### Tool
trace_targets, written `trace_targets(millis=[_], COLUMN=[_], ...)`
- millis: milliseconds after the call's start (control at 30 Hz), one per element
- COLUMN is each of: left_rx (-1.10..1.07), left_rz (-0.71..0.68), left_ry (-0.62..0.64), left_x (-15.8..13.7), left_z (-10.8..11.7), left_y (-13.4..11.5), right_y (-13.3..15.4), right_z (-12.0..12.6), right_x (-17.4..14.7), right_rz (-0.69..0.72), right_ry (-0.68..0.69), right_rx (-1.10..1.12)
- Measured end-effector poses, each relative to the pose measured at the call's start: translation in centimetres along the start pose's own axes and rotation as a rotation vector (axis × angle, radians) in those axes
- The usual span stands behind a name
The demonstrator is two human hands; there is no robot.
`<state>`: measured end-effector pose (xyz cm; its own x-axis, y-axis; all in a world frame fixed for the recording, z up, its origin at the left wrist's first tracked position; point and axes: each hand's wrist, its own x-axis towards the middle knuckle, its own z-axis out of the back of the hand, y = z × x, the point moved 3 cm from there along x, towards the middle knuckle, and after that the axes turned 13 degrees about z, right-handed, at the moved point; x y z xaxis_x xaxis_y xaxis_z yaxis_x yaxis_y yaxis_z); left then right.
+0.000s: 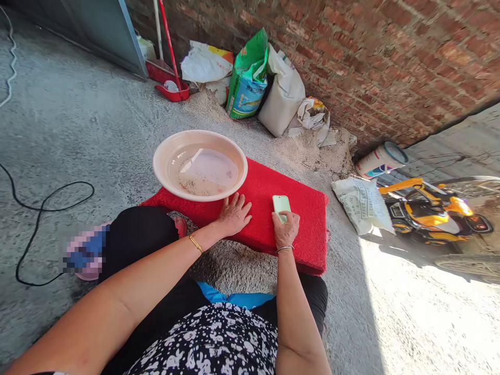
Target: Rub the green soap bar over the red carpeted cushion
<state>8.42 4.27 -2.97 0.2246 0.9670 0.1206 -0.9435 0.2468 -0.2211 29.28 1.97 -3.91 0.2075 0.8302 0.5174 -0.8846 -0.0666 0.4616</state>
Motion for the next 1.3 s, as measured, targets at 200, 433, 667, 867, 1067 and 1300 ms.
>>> trace_targets(millis=[200,433,667,867,1067,1300], left_rx=[-0.001,0.001,-0.005,-0.006,-0.005,-0.010], left_rz=[0.000,-0.006,0.001,0.000,0.004,-0.007], left_ry=[0.010,-0.001,0.007,0.020,0.016,0.017], left_x=[0.04,0.03,0.03,0.10,0.01,-0.13], left_z=[0.04,0.00,-0.15,-0.24,-0.13,0.22], left_y=[-0.03,0.00,-0.01,0.03,-0.01,-0.04], right_y=[0.04,0.09,0.02,0.03,0.10,0.19], right_z=[0.05,0.09,0.04,0.06,0.14,0.22], right_x=[0.01,0.03,0.02,0.04,-0.01,-0.02], right_rz=[-0.015,-0.029,-0.028,-0.029,-0.042,-0.052], right_ry=[0.007,0.000,-0.005,0.011,0.022,0.016], right_rx=[0.004,0.019,0.018,0.011,0.005,0.000])
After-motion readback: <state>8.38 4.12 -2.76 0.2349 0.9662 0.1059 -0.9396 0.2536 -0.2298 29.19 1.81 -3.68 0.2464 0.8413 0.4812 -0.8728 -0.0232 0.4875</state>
